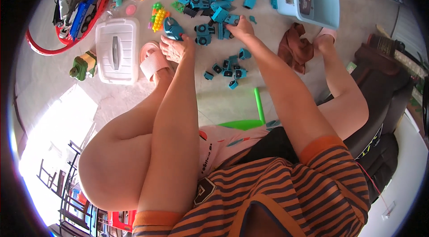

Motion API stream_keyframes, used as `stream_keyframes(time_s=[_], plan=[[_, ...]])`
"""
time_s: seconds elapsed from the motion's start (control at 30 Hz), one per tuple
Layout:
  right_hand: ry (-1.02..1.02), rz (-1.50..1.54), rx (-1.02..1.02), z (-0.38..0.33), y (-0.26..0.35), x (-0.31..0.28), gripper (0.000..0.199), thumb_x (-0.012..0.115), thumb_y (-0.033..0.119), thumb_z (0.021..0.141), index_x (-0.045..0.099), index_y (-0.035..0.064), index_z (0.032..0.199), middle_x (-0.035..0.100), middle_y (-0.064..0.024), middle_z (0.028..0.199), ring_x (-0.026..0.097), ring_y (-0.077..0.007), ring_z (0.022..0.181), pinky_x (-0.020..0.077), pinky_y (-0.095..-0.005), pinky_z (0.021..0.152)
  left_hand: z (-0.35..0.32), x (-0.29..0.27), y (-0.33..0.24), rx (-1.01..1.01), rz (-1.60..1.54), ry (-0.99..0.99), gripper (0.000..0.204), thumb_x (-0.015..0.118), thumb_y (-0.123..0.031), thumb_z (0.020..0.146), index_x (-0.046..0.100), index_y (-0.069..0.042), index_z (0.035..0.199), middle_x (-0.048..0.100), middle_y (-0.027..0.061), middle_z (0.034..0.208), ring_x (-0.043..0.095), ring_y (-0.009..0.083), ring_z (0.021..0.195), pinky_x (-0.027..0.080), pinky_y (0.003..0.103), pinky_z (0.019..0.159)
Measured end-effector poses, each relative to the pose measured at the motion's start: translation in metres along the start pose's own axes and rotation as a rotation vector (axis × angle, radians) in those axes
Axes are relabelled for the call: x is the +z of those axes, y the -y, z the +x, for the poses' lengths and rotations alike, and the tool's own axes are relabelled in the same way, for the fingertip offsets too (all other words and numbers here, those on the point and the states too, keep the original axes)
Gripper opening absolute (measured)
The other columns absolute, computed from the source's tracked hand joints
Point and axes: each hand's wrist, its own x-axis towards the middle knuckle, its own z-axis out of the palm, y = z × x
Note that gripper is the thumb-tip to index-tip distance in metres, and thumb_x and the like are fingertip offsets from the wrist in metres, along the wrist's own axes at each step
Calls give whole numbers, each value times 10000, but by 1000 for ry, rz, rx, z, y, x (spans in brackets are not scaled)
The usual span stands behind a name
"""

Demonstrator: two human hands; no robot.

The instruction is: The person assembles toy vehicle parts by hand while sitting on the floor, connecting various blue plastic blocks and wheels, and placing some pieces into a blue plastic bin.

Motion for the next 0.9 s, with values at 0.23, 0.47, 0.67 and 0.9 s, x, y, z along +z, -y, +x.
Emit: stream_keyframes(time_s=[0.23, 0.47, 0.67, 0.9], plan=[[357, 850, 42, -8, -28, -35, 335, 558, 64, 770, 469, 48, 1093, 547, -66, 1028, 575, -225, 870, 503, -362, 708, -25, -7, -16, 596, -108, -145, 556, 583, -223, 695, 387, -63, 1190, 347, 140, 1258, 277, 317, 1192, 236, 444, 958], [345, 1157, -29, -37, -31, -80, 295, 612, 48, 729, 503, 45, 1004, 573, -53, 934, 581, -197, 836, 516, -350, 693, -87, 3, -62, 867, -230, 502, 540, 631, -447, 686, 536, -22, 1005, 599, 166, 915, 564, 338, 858, 446, 393, 744], [44, 868, -62, -52, -30, -100, 384, 674, 150, 699, 494, 62, 1027, 574, -41, 932, 560, -156, 848, 476, -307, 661, -88, 14, -77, 352, -680, 1131, 277, 649, -243, 761, 561, -57, 945, 605, 26, 827, 608, 156, 729, 492, 314, 618], [26, 950, -181, -69, -24, -116, 417, 673, 153, 696, 469, 78, 1052, 563, -1, 931, 542, -127, 848, 454, -302, 689, -84, 4, -78, -128, -1017, 1475, 279, 657, -171, 747, 564, -117, 1004, 570, 12, 913, 564, 185, 866, 451, 373, 776]])
